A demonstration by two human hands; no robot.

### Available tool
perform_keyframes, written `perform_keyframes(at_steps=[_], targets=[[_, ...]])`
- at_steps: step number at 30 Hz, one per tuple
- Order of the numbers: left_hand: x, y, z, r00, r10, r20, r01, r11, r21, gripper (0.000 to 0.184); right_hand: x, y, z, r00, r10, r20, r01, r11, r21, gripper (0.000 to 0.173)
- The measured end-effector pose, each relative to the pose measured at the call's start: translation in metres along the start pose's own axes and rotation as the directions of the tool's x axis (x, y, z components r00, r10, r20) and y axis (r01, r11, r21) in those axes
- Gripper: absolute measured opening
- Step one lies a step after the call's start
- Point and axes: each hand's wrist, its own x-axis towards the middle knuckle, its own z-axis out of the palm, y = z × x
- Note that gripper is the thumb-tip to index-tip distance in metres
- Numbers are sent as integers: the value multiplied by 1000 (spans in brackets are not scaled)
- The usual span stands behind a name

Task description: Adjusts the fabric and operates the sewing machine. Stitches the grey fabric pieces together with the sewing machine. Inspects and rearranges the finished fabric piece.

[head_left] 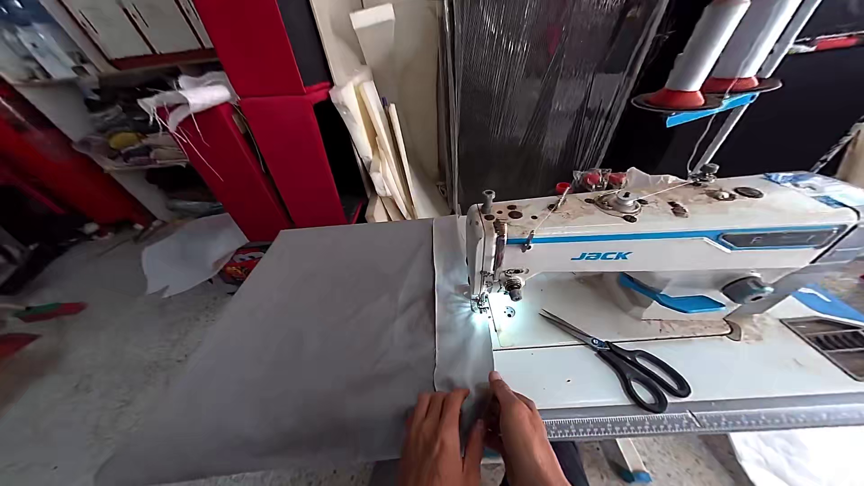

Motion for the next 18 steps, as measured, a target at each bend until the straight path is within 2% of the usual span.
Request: perform_keyframes(at_steps=[3, 4, 7, 9, 11, 13, 15, 16, 18], targets=[[0, 8, -4, 990, 31, 141, -41, 996, 74, 32, -1, 5, -5, 1000, 12, 8, -12, 998, 58, 60], [-2, 6, -4, 986, 33, 165, -41, 998, 46, 31, 0, 7, -5, 1000, 21, 10, -22, 997, 75, 60], [4, -5, -26, 983, -58, 173, 104, 958, -269, 25, 5, 8, -3, 999, 48, 23, -50, 995, 82, 56], [15, -18, -46, 992, -65, 105, 105, 890, -444, 17, 10, 8, -2, 999, 34, 18, -33, 999, -20, 52], [31, -25, -68, 997, -47, 55, 68, 860, -506, 14, 18, 7, 2, 999, -29, -19, 25, 984, -177, 42], [44, -28, -87, 999, -29, -13, 22, 924, -383, 15, 24, 7, 5, 995, -89, -44, 72, 950, -303, 30], [50, -25, -100, 988, 70, -135, -82, 993, -87, 18, 23, 9, 7, 990, -125, -64, 100, 946, -310, 24], [50, -21, -102, 968, 167, -185, -155, 985, 82, 19, 21, 12, 6, 987, -144, -76, 117, 953, -280, 23], [40, -11, -94, 929, 329, -168, -275, 919, 283, 19, 17, 18, 5, 982, -170, -86, 150, 967, -204, 20]])
